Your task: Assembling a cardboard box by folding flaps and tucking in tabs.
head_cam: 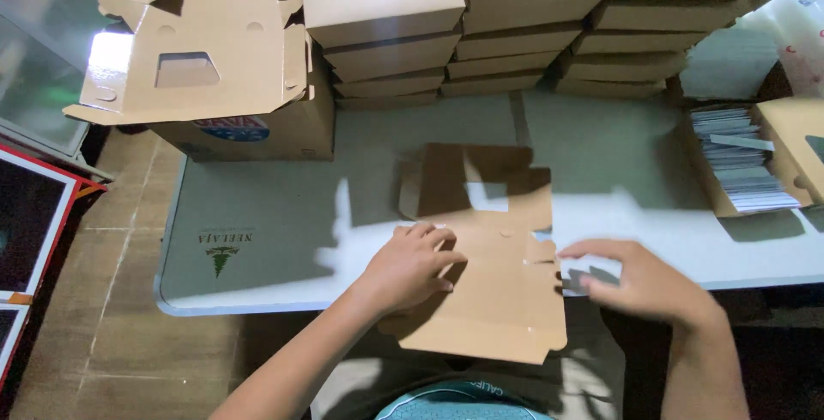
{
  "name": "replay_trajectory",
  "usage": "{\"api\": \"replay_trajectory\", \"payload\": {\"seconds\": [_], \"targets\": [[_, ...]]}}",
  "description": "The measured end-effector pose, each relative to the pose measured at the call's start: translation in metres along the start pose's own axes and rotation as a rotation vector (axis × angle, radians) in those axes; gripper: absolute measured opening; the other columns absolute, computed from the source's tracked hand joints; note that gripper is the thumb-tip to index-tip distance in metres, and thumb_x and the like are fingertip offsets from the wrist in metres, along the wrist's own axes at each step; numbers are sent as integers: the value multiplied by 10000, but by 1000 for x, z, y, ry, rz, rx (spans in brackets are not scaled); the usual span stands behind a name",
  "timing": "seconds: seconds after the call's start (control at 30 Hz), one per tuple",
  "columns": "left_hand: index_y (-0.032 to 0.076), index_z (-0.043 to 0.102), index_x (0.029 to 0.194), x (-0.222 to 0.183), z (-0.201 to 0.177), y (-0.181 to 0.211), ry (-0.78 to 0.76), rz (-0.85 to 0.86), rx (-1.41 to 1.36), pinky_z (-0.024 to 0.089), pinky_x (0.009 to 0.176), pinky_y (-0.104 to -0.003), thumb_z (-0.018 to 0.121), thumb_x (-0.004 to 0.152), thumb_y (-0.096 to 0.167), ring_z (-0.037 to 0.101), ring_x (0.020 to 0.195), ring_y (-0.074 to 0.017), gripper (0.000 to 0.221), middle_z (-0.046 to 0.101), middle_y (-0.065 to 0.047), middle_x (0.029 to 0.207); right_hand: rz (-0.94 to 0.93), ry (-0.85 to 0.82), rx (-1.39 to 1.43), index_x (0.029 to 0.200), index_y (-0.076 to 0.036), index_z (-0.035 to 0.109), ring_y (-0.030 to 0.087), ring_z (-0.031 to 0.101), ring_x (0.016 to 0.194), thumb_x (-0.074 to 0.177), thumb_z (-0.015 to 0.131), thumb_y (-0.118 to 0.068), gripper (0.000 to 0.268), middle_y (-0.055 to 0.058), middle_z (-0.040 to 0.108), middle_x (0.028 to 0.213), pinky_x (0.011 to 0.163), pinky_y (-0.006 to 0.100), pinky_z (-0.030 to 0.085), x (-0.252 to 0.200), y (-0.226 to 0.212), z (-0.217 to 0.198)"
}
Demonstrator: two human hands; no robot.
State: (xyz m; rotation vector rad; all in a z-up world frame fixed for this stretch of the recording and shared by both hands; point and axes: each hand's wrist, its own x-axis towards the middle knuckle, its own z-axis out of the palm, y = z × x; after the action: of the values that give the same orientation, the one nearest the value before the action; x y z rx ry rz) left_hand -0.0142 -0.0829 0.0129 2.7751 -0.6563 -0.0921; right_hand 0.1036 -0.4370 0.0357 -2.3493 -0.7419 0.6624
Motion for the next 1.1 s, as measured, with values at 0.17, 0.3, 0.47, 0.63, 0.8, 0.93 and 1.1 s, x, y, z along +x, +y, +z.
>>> {"api": "replay_trajectory", "payload": {"seconds": [0.17, 0.3, 0.47, 0.63, 0.8, 0.93, 1.1], "targets": [[261, 676, 1291, -6, -14, 14, -109, 2, -2, 436, 916, -485, 728, 896, 399, 503, 1229, -312, 421, 572, -44, 1342, -186, 314, -167, 1351, -151, 651, 288, 624, 1237, 791, 800, -335, 608, 83, 679, 1356, 993, 434, 478, 64, -63, -24], [257, 646, 1346, -10, -29, 26, -183, -65, -100, 407, 1067, -487, 591, 979, 367, 458, 1382, -323, 387, 553, -63, 1424, 122, 130, -413, 1355, -81, 640, 409, 661, 1213, 756, 805, -612, 817, 235, 683, 1269, 1041, 523, 514, 123, -86, -19], [198, 649, 1351, -14, -21, 29, -135, -89, -187, 347, 1156, -521, 547, 1010, 327, 439, 1422, -370, 379, 550, -116, 1448, 192, 105, -370, 1027, -96, 805, 360, 748, 995, 771, 797, -394, 394, 112, 790, 968, 850, 460, 580, 137, -102, -18], [179, 625, 1368, -13, -6, 29, -111, -103, -188, 307, 1185, -539, 544, 1020, 307, 430, 1429, -386, 380, 536, -131, 1460, 42, 228, -337, 1071, -245, 804, 327, 720, 1069, 874, 749, -277, 208, 40, 780, 1049, 936, 445, 561, 124, -80, -20], [214, 710, 1256, -13, -60, 44, -18, -152, -109, 343, 1149, -533, 516, 964, 317, 525, 1339, -368, 365, 655, -72, 1333, -110, 243, -92, 942, -172, 823, 293, 794, 893, 820, 679, -43, 229, 63, 849, 863, 860, 411, 603, 46, -137, -23], [190, 666, 1344, -22, -9, 28, 154, -195, -173, 545, 975, -527, 484, 1025, 417, 519, 1221, -503, 432, 702, -168, 1127, -93, 133, -116, 991, -184, 829, 301, 806, 977, 767, 750, -51, 272, 73, 874, 901, 931, 451, 606, 13, -126, 10], [182, 629, 1359, -23, 0, 23, 172, -236, -293, 532, 990, -508, 525, 966, 335, 465, 1278, -461, 434, 633, -152, 1225, -314, 82, -125, 998, -151, 764, 246, 581, 1357, 795, 764, -83, 214, -6, 744, 1320, 1130, 449, 417, 2, -78, 67]]}}
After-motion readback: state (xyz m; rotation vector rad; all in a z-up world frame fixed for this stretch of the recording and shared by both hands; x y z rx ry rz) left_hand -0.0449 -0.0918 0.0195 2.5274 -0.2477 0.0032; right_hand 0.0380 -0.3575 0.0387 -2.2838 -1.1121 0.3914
